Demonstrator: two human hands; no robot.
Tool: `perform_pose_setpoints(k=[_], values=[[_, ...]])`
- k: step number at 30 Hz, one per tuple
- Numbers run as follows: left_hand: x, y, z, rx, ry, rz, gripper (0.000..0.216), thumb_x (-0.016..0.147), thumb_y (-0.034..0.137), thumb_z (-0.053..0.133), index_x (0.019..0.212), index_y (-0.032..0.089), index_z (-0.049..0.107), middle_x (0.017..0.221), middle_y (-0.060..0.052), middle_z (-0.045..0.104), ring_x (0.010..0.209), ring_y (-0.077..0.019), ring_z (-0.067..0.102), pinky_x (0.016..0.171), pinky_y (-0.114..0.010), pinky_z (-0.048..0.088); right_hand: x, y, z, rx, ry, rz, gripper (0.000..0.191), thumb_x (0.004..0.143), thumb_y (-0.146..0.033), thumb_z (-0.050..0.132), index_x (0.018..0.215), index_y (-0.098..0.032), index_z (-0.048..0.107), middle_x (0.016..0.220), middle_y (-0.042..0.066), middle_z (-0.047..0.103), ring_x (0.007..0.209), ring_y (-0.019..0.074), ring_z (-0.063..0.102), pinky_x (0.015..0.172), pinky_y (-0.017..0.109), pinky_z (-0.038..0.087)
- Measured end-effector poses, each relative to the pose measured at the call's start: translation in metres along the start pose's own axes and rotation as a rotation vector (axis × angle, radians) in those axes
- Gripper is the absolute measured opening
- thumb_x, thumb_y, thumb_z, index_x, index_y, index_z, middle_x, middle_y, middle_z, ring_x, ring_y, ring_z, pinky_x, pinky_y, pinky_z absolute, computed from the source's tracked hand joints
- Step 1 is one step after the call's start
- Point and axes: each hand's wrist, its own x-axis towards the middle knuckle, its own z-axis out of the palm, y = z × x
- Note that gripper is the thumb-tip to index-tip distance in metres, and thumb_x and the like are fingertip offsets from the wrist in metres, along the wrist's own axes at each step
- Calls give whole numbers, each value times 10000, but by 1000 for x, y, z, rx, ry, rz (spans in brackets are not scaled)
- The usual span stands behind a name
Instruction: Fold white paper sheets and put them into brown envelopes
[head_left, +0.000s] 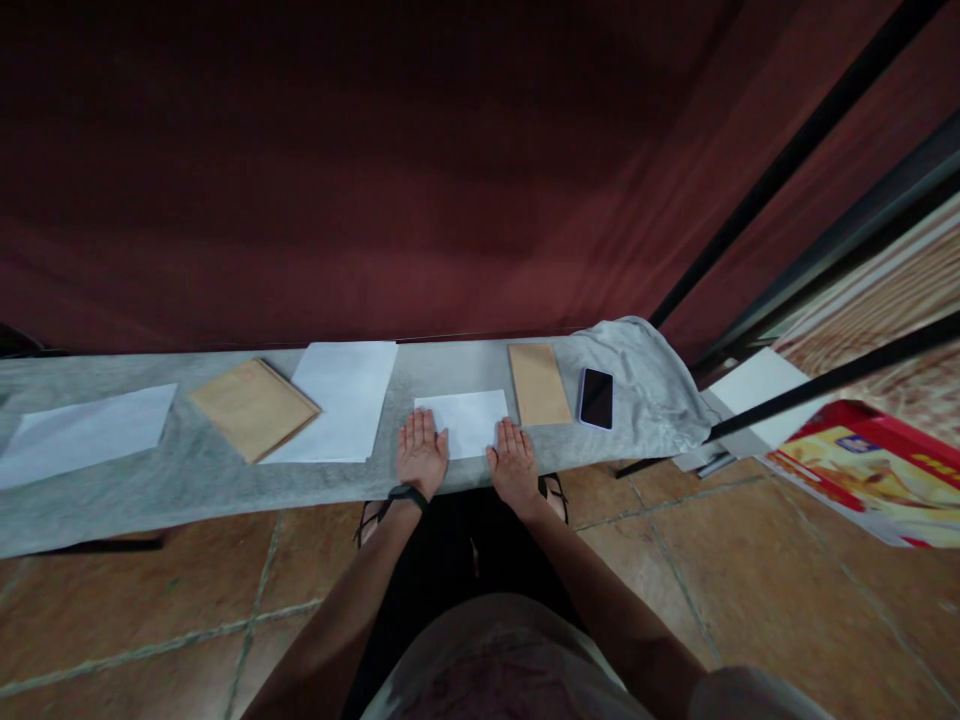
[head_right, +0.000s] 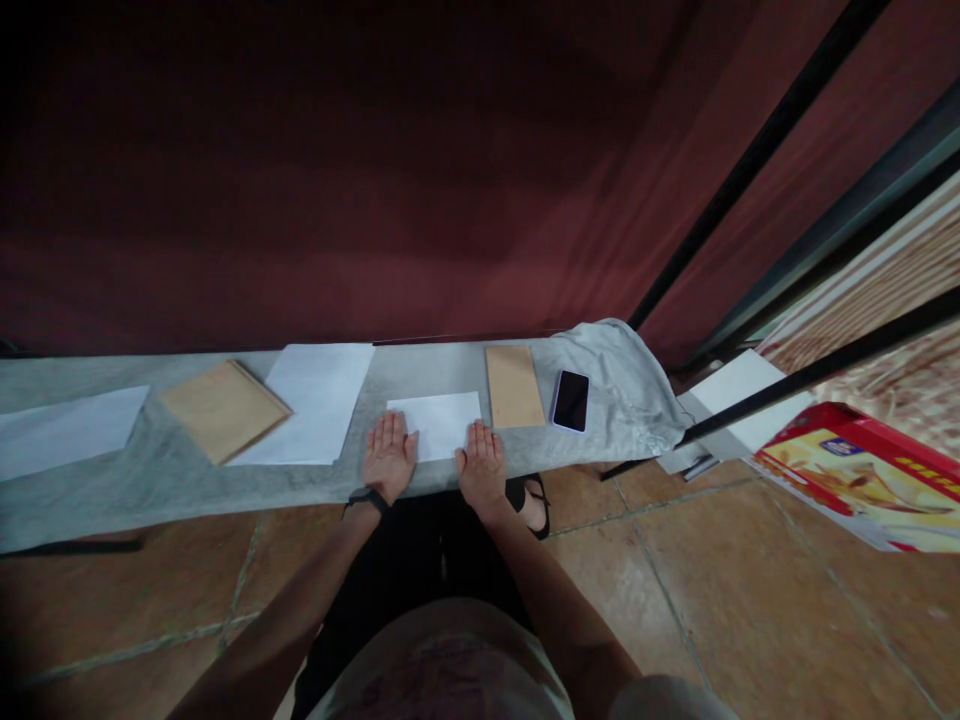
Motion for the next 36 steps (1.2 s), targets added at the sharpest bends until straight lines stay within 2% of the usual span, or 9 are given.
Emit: perform_pose_setpoints(k=[3,5,7,15,17,20,23,29,36], values=[[-11,32,4,-49,-110,180,623,1032,401,214,1569,93,289,1642,-118,283,1541,-226,185,1261,-422,182,1,-1,0,-3,8,-5,571,1051,-337,360,1540,-43,342,1575,199,387,1453,287,384,1192,479,281],[-15,47,8,-53,-149,193,626,1033,400,210,1563,80,298,1639,-124,288,1537,-232,201,1260,-427,186,1,-1,0,-7,8,-11,570,1050,-332,354,1537,-36,344,1574,202,387,1458,289,374,1191,479,281],[-16,51,11,-38,-148,172,636,1032,415,217,1559,68,303,1636,-134,288,1537,-241,202,1259,-436,182,1,0,0,-10,7,-16,574,1049,-334,355,1536,-30,343,1574,208,385,1461,291,369,1190,479,284],[-15,0,5,32,-39,130,633,1023,431,280,1560,98,316,1623,-156,308,1527,-259,236,1246,-470,208,3,-8,1,19,32,37,567,1043,-320,374,1529,-28,358,1563,220,397,1452,309,382,1196,516,270],[-16,-4,4,42,-42,127,617,1020,416,295,1565,128,316,1631,-141,294,1532,-256,221,1245,-477,209,12,-20,2,52,11,31,550,1045,-319,356,1526,-54,378,1567,193,403,1467,303,361,1210,519,246],[-16,-2,4,56,-71,122,593,1010,378,330,1563,163,330,1652,-118,253,1541,-250,184,1251,-476,185,35,-43,7,128,-79,-77,528,1057,-340,314,1531,-122,395,1603,112,367,1490,252,330,1231,457,229],[-15,1,3,70,-97,120,582,1002,324,342,1558,155,339,1658,-119,234,1545,-245,166,1255,-470,166,58,-57,16,157,-155,-123,529,1066,-355,280,1527,-124,401,1613,93,349,1500,222,311,1234,421,230],[-15,0,1,76,-68,120,591,1011,391,346,1553,157,356,1643,-129,267,1537,-258,201,1251,-470,183,82,-40,27,110,-136,-68,564,1054,-367,336,1545,-90,350,1617,136,318,1505,247,299,1236,458,207],[-15,0,3,57,-65,119,606,1012,406,341,1565,156,328,1643,-126,262,1536,-255,203,1249,-479,193,82,-19,30,53,-63,60,656,1042,-411,367,1548,1,295,1598,223,322,1511,287,273,1224,475,214]])
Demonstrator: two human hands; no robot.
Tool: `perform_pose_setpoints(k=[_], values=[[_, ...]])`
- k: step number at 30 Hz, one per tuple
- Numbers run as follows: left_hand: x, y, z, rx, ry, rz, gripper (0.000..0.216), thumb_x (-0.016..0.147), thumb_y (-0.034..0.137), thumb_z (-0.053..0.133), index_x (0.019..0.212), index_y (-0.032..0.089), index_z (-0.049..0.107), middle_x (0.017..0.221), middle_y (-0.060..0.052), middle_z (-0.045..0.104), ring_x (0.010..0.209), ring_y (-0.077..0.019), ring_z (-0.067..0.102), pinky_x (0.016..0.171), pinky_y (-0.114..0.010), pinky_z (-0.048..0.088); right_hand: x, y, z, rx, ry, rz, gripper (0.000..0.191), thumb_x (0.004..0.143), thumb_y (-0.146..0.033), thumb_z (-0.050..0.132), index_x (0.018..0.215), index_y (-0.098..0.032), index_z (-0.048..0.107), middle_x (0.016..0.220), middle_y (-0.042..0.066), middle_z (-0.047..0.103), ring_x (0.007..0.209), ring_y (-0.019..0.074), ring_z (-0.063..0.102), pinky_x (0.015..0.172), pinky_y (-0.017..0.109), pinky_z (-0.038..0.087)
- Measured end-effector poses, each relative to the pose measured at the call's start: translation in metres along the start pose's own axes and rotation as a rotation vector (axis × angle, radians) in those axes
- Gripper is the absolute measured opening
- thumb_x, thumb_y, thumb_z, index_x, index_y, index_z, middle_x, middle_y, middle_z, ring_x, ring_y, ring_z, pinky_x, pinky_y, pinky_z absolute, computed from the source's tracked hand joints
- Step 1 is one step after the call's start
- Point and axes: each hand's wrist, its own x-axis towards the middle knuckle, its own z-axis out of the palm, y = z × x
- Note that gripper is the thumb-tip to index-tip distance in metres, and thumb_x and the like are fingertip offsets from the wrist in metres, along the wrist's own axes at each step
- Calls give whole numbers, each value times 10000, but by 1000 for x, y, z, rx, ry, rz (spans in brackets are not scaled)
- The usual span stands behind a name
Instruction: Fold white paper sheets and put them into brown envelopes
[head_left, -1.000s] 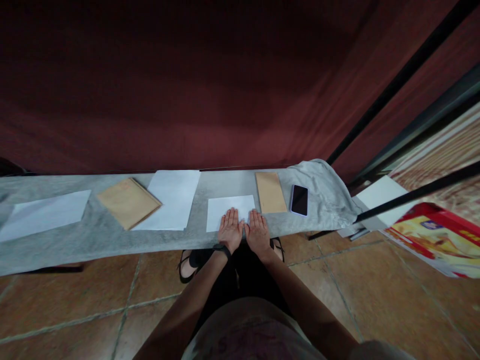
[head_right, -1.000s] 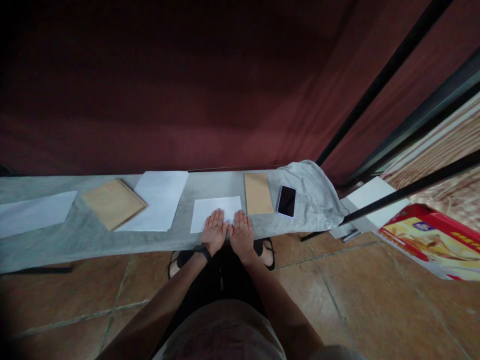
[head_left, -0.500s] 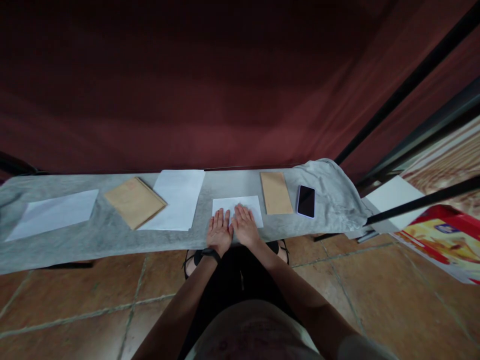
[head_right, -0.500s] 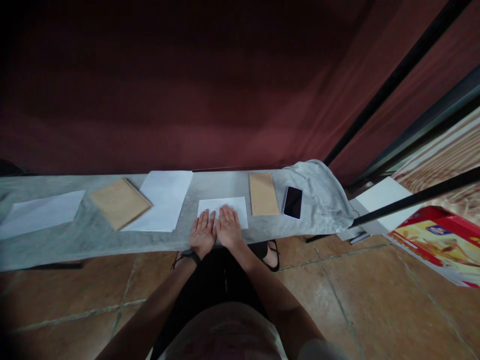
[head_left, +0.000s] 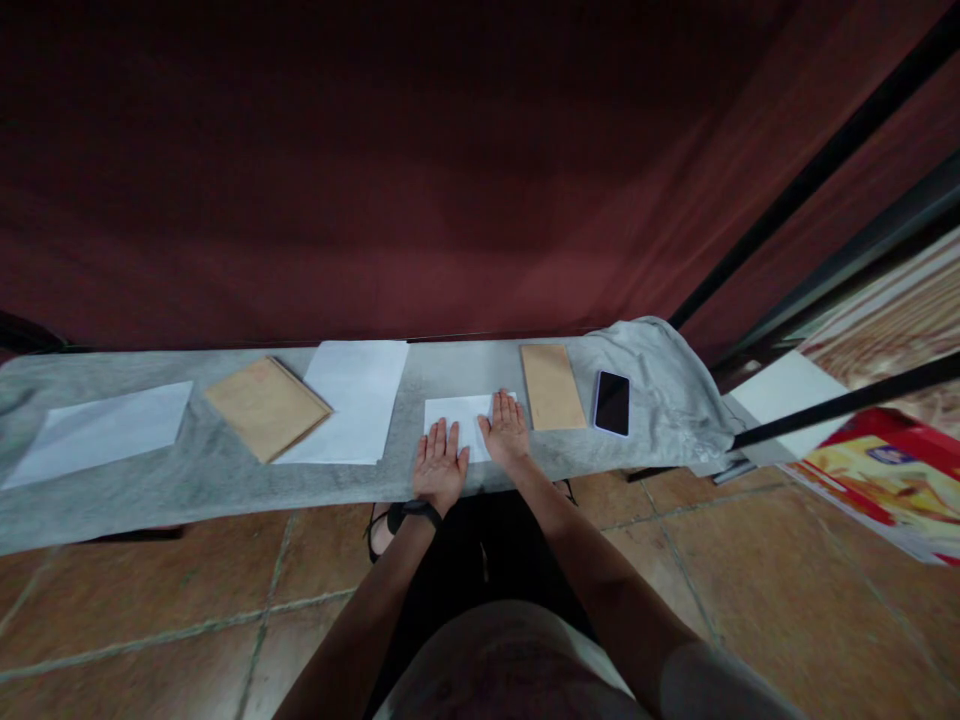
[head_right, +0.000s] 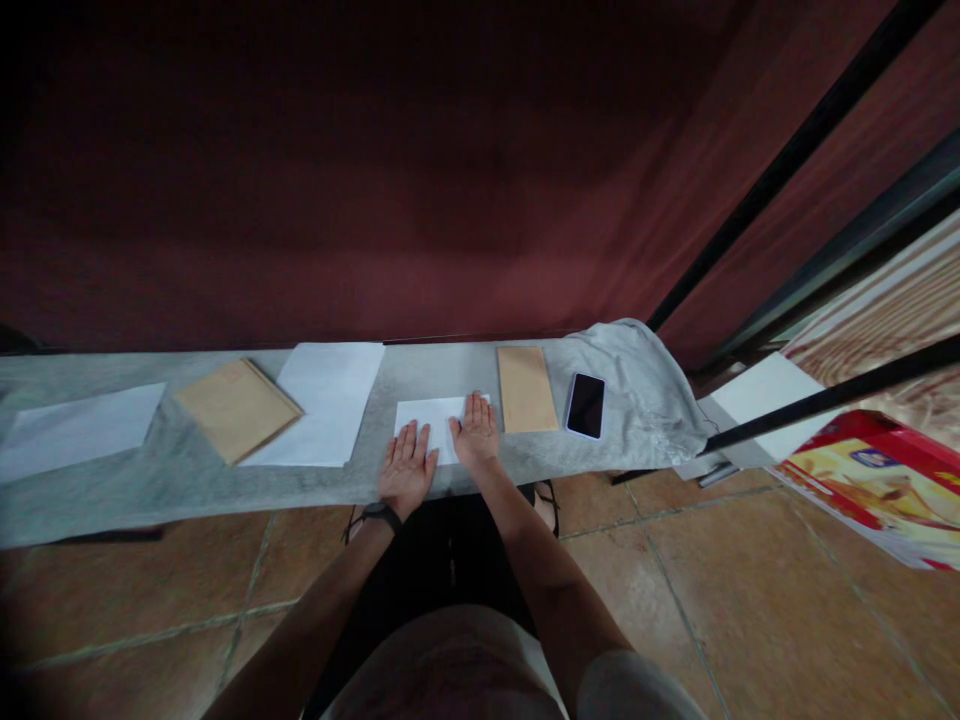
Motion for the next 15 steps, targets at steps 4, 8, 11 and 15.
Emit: perform_pose_setpoints(k=[4,8,11,15], values=[[0,1,-1,-1,1,-3,611,1013,410,334,1567,152,321,1644,-121,263,1537,-249,201,1252,-472,188,-10,6,0,-20,48,28,673,1038,-420,368,1539,23,301,1584,253,334,1492,303,310,1210,482,246],[0,2,-1,-11,-12,-12,613,1013,413,331,1565,148,325,1649,-123,248,1539,-251,194,1254,-461,178,-26,13,-2,-18,94,1,649,1043,-415,340,1539,2,317,1578,255,349,1471,314,348,1188,514,277],[0,1,-1,-8,-19,-19,616,1013,414,324,1570,150,314,1652,-120,240,1541,-249,186,1255,-459,172,-40,17,-4,-39,106,-13,654,1045,-421,331,1530,17,329,1580,258,344,1470,317,347,1188,495,278],[1,0,-1,-14,-31,-21,616,1014,411,315,1565,136,322,1653,-127,240,1541,-254,182,1256,-453,163,-57,20,-6,-51,126,-17,630,1045,-413,327,1539,-23,339,1579,226,368,1462,304,365,1185,474,281]])
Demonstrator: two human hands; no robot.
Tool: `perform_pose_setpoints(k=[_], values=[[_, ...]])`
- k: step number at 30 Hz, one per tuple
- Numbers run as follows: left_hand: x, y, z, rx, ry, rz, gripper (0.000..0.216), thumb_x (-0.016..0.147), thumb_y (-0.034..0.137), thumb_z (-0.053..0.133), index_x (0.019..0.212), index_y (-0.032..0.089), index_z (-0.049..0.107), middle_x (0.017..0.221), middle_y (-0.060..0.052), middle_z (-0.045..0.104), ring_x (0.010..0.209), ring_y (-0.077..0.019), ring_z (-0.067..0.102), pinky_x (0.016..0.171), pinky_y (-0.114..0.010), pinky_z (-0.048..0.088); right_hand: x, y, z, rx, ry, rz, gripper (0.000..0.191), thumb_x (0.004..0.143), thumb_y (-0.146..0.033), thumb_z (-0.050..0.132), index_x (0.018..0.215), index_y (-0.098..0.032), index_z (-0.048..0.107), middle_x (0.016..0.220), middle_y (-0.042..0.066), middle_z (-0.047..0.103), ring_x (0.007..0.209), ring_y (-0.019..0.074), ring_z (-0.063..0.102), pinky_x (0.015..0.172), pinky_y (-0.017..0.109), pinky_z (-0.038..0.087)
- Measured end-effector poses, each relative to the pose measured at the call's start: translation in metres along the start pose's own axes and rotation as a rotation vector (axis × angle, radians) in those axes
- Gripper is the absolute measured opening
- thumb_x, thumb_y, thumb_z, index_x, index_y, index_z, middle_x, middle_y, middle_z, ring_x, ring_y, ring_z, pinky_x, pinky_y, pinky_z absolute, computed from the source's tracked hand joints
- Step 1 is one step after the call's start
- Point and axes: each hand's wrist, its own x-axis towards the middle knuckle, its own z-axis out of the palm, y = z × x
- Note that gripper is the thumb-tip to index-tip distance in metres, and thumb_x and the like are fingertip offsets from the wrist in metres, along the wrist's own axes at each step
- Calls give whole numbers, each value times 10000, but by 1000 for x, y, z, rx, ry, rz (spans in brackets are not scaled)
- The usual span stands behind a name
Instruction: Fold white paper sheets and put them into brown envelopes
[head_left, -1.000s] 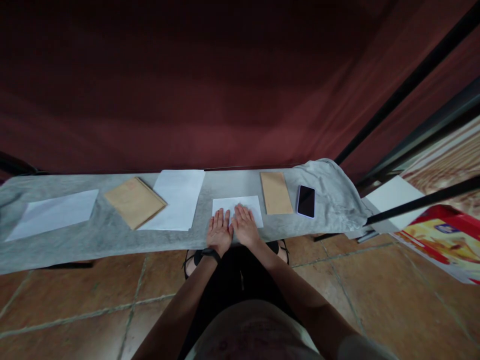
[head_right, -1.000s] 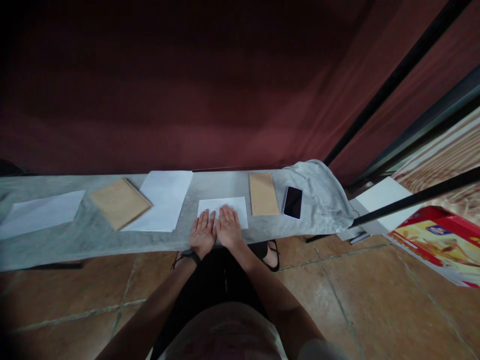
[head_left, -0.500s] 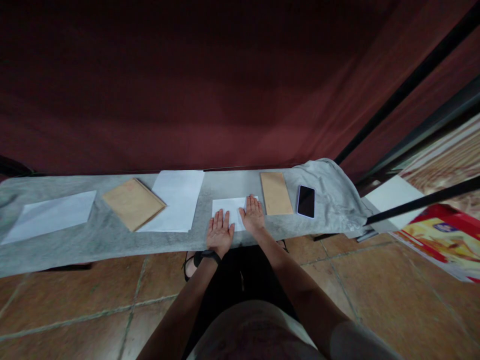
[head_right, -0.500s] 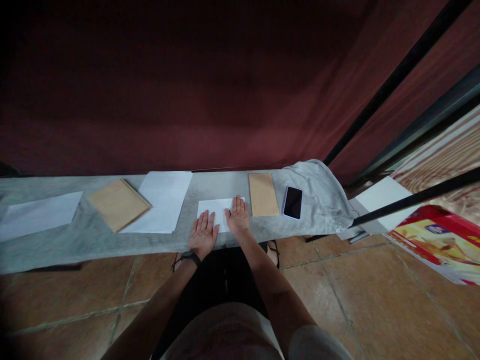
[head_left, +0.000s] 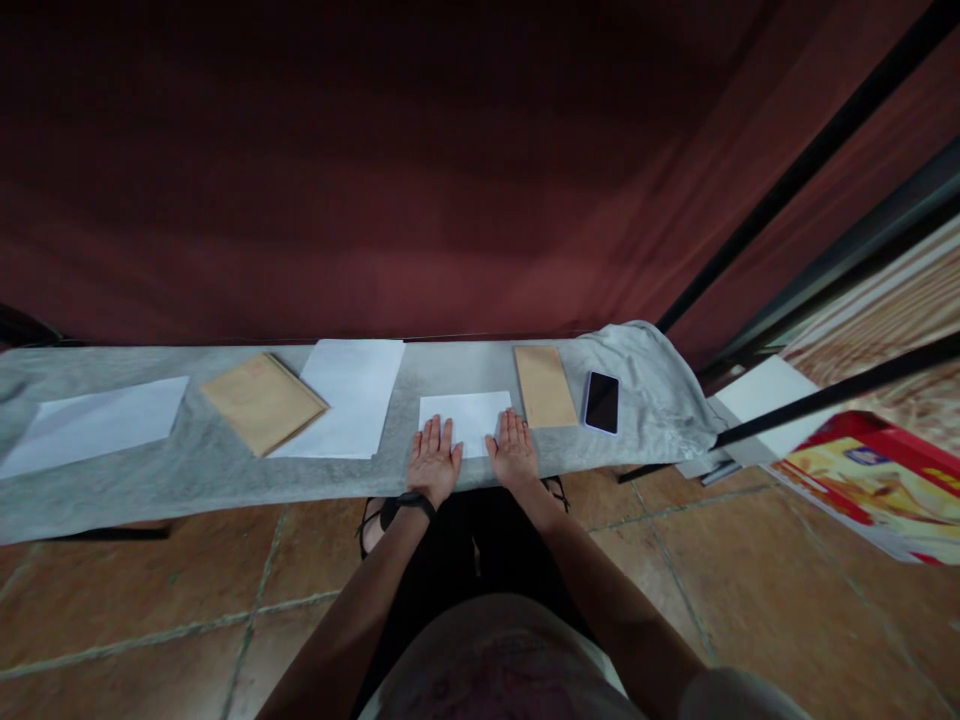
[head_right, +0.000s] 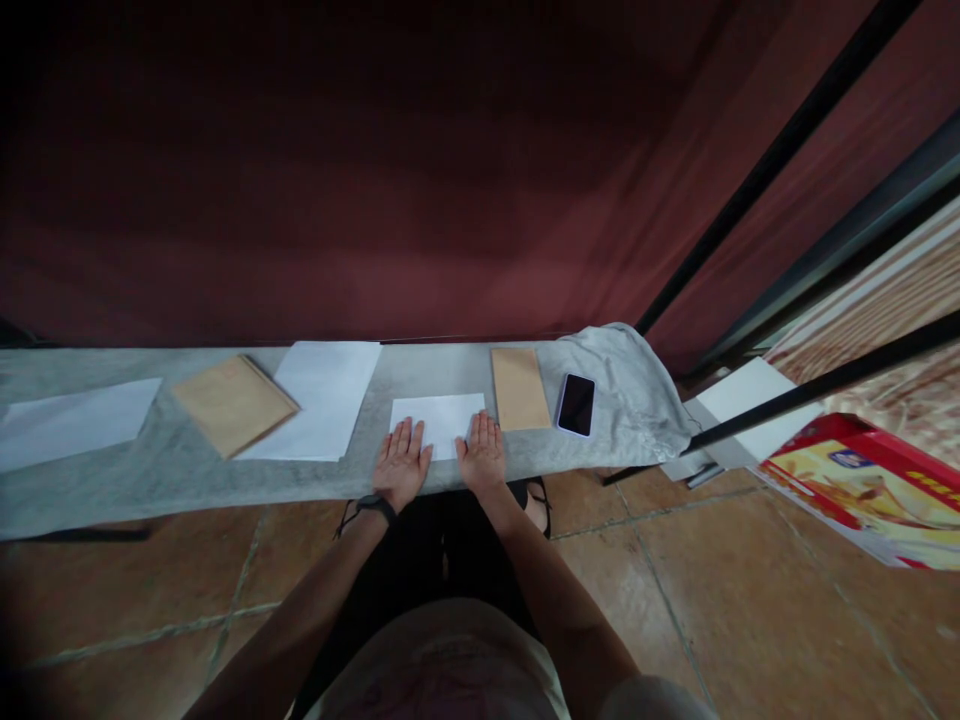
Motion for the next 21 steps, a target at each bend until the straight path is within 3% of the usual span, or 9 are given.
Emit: perform_pose_setpoints(k=[4,12,21], values=[[4,9,0,-22,-9,0,615,1020,402,277,1551,98,341,1633,-152,285,1533,-265,214,1252,-471,171,-9,0,-3,-2,6,-6,629,1039,-397,339,1550,-31,318,1576,223,376,1460,298,371,1190,470,271],[29,46,5,-98,-129,202,599,1031,379,209,1555,118,336,1647,-82,278,1543,-239,176,1259,-435,165,-9,0,-8,-13,-4,-13,595,1031,-328,344,1533,-9,342,1578,227,367,1464,290,362,1193,468,271],[61,24,7,-32,-69,166,661,1027,468,235,1568,93,295,1643,-134,272,1539,-247,196,1258,-436,177,-7,0,-12,-33,-21,-29,606,1027,-344,365,1531,-8,344,1565,234,388,1453,308,378,1179,482,291]])
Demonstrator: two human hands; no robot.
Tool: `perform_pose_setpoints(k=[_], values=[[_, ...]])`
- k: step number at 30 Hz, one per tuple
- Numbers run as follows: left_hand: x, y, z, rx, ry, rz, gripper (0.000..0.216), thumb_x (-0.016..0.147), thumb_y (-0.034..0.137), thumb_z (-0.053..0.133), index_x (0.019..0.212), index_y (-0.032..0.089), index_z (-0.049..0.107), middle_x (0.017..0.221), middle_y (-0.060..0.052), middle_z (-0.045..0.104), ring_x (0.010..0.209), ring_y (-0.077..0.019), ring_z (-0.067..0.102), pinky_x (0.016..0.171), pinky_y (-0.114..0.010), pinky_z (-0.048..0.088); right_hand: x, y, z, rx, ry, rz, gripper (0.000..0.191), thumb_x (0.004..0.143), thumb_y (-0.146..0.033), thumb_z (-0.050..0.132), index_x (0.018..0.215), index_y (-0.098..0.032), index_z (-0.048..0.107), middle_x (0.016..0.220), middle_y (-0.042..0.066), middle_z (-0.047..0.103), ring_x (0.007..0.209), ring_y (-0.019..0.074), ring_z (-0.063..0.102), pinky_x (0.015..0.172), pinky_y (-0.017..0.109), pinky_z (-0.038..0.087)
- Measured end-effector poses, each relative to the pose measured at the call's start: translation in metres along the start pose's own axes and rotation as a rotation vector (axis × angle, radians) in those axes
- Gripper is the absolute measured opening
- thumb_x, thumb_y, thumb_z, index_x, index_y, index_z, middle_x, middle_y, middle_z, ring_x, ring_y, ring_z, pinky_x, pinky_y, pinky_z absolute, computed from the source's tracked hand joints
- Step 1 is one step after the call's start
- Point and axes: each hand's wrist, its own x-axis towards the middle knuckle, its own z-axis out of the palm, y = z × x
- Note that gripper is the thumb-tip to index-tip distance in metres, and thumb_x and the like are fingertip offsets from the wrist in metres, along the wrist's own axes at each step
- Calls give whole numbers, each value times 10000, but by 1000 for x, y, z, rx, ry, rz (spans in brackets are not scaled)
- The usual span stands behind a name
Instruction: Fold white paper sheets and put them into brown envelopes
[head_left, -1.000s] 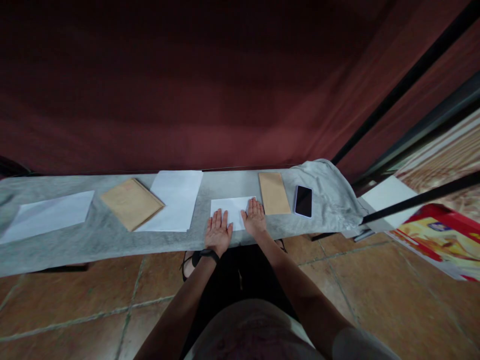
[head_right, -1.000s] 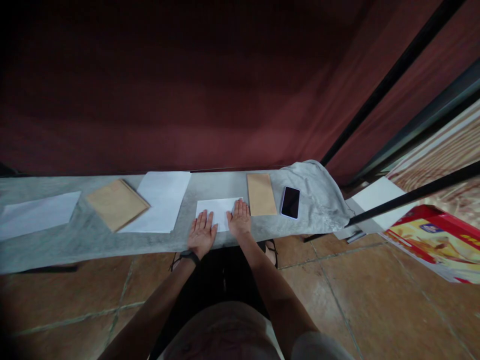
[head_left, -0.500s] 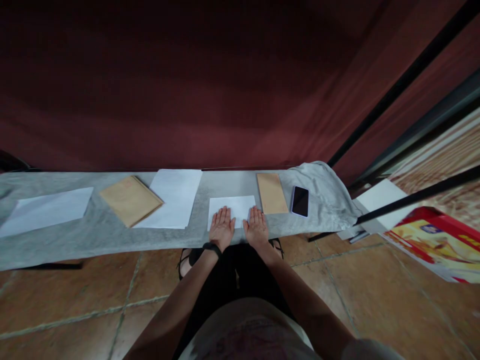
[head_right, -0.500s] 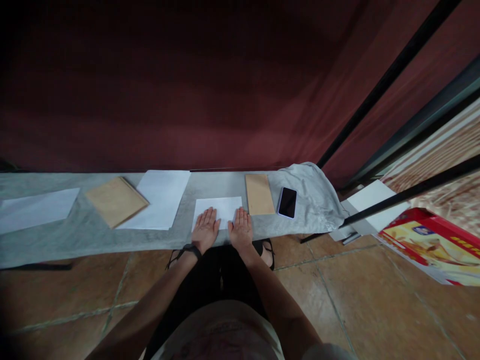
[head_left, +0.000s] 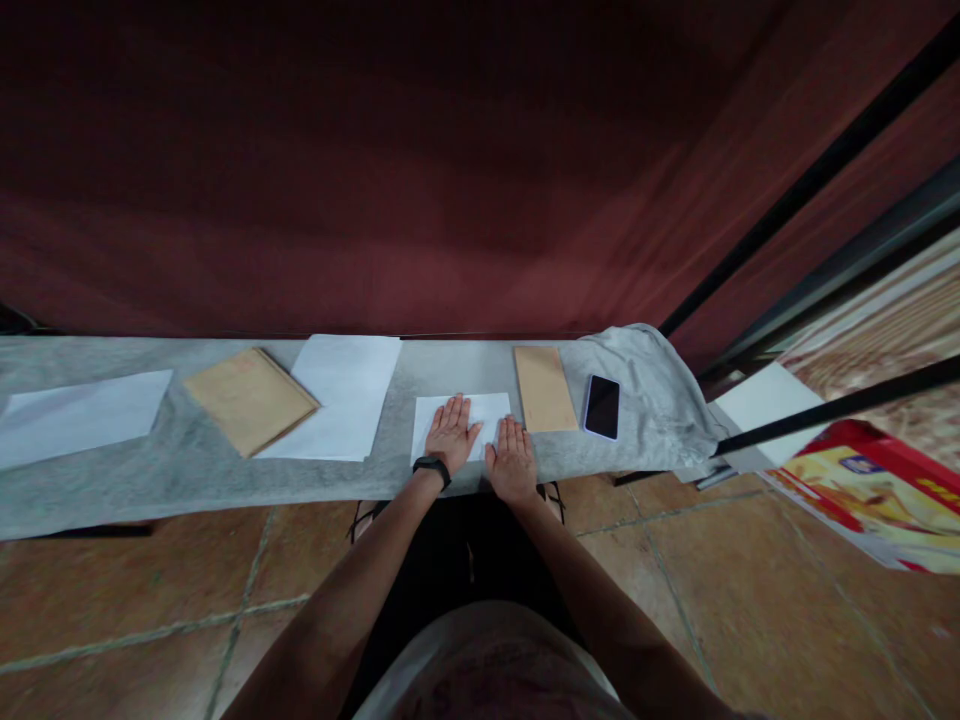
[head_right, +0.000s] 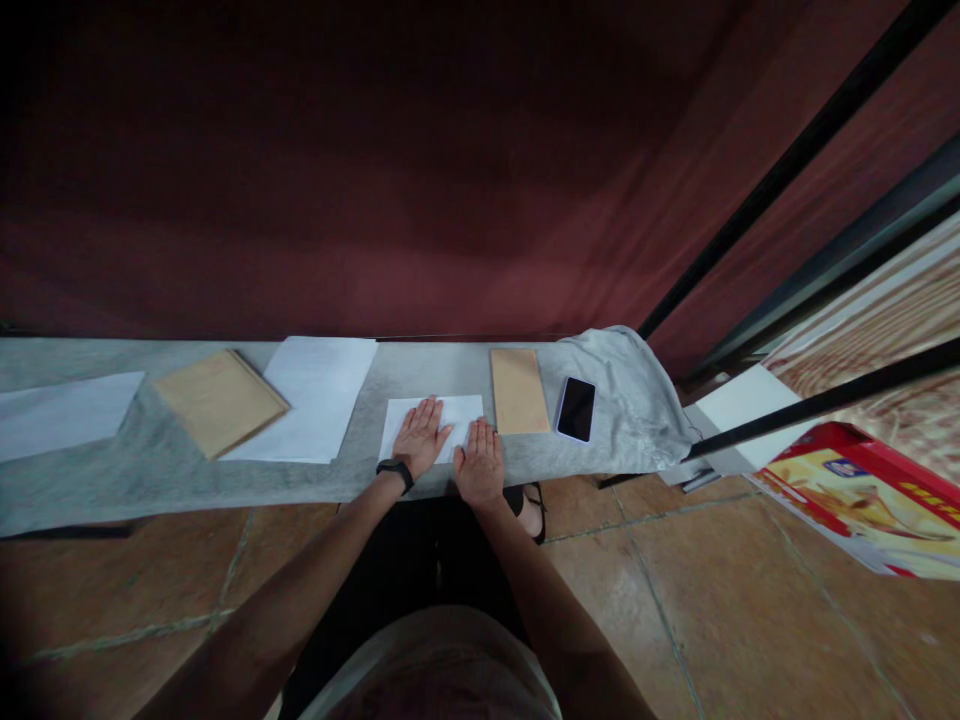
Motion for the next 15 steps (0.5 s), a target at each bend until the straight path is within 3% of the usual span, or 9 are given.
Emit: perform_pose_setpoints(k=[9,13,15], values=[[-25,-26,2,33,85,-99,666,1026,472,250,1567,85,294,1640,-161,267,1534,-288,206,1242,-478,207,0,-3,-6,22,-12,14,595,1020,-319,390,1523,-4,354,1560,245,391,1449,313,385,1174,497,301],[-30,-27,1,41,107,-88,656,1021,460,277,1570,101,292,1639,-160,268,1533,-288,211,1239,-489,209,23,-23,-11,47,-81,122,580,998,-318,429,1482,3,428,1559,243,392,1448,341,383,1198,524,249],[-30,-27,1,42,113,-83,641,1018,433,288,1571,109,293,1638,-152,275,1532,-281,216,1240,-484,208,40,-37,-11,92,-134,76,554,1019,-325,386,1488,-35,440,1581,194,377,1472,316,350,1214,499,230]])
